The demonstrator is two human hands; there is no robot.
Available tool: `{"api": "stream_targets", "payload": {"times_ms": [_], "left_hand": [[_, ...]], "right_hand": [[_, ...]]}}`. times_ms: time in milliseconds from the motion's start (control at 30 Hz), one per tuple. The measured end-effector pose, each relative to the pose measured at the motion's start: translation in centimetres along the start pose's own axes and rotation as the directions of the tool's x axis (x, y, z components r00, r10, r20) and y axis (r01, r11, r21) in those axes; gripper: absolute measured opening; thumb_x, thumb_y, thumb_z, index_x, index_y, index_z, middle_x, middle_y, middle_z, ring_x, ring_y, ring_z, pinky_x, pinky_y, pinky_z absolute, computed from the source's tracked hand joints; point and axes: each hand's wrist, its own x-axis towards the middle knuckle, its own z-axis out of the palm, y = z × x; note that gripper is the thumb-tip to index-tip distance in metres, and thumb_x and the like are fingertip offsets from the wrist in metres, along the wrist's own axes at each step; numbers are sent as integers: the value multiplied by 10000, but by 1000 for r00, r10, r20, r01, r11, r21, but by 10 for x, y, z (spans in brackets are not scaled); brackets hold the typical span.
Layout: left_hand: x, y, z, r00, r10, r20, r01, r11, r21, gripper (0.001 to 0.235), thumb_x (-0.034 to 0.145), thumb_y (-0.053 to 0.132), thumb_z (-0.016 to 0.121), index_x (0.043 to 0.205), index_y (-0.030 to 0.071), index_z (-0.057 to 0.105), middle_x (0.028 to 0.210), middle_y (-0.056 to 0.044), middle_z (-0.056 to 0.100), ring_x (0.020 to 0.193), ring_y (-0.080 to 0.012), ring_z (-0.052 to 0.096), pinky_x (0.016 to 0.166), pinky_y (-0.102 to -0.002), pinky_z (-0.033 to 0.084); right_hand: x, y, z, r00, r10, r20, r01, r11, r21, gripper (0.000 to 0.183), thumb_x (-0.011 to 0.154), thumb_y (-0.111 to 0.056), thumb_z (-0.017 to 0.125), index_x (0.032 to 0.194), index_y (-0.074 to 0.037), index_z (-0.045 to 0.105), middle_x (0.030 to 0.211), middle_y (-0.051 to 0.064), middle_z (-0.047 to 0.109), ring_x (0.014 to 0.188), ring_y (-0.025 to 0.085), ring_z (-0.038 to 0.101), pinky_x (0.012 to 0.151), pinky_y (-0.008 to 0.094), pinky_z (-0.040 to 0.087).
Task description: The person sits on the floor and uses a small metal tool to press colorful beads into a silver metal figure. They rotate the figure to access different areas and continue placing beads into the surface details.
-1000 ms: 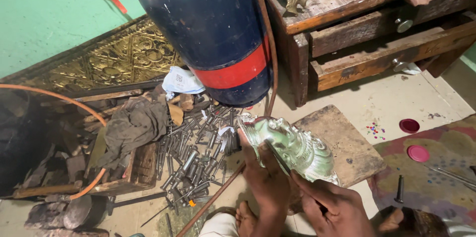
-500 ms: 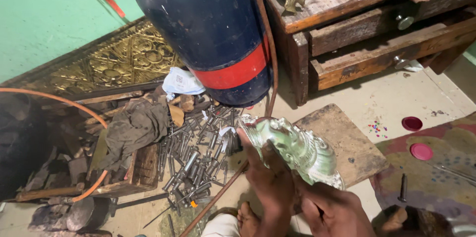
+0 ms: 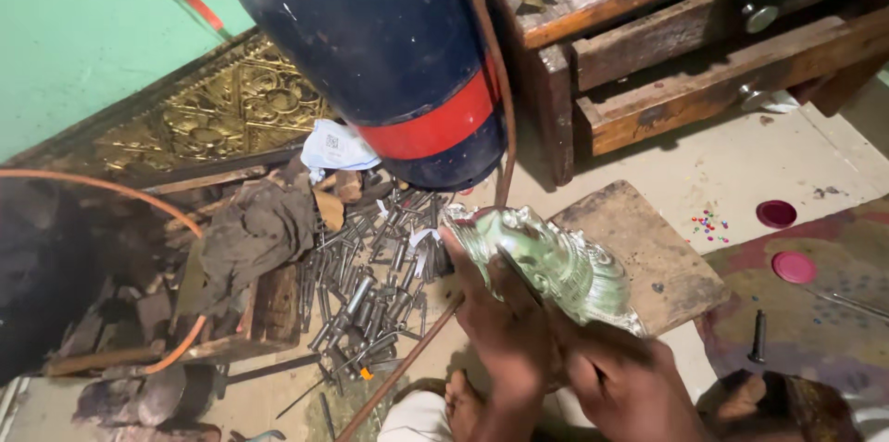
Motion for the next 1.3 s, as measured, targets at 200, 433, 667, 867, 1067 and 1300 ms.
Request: {"api": "stream_targets", "payload": {"times_ms": [200,433,667,867,1067,1300], "left_hand": [[-2,3,2,999,49,4,-48,992,-115,640,1014,213,512,1568,-16,287,698,-152,691,539,-302,630,525,-423,512],[4,2,4,917,380,-117,-387,921,-38,582,1072,181,518,1571,-55,333,836,-165,672,660,-248,628,618,-376,511],[-3,0,8,983,172,-58,-174,984,-35,606,1020,207,549,1541,-35,356,804,-160,716,625,-244,647,581,-374,534],[-8,1,4,991,132,-17,-133,987,-86,614,1016,191,511,1572,8,329,735,-134,710,572,-217,646,547,-352,528],[-11,-2,2,956,290,-44,-293,954,-66,608,1051,142,502,1597,-23,293,848,-178,694,693,-238,649,614,-361,525],[3,-12,-2,997,82,-1,-81,981,-174,623,1007,127,477,1585,-2,283,834,-174,758,648,-273,678,631,-374,543]], "right_hand": [[4,-5,-7,997,-76,-19,74,991,-108,437,810,-72,716,1244,-127,723,812,147,724,711,296,761,650,366,602],[9,-4,-11,994,-108,-21,105,987,-124,378,848,-98,715,1223,-148,734,736,83,729,613,207,763,594,313,612],[1,-1,-17,975,-223,-24,219,970,-104,327,821,-75,715,1145,-121,726,770,99,710,658,268,727,617,353,582],[-6,-6,-17,979,-195,-53,180,960,-213,405,792,-49,705,1191,-115,738,772,106,721,650,269,732,602,378,572],[7,-29,-31,995,-102,-18,97,978,-187,521,760,-41,744,1275,-119,717,738,105,711,604,228,720,711,384,556],[-8,-32,-50,979,-112,-168,79,978,-192,424,878,-92,746,1281,-221,720,827,58,752,758,142,690,812,310,546]]}}
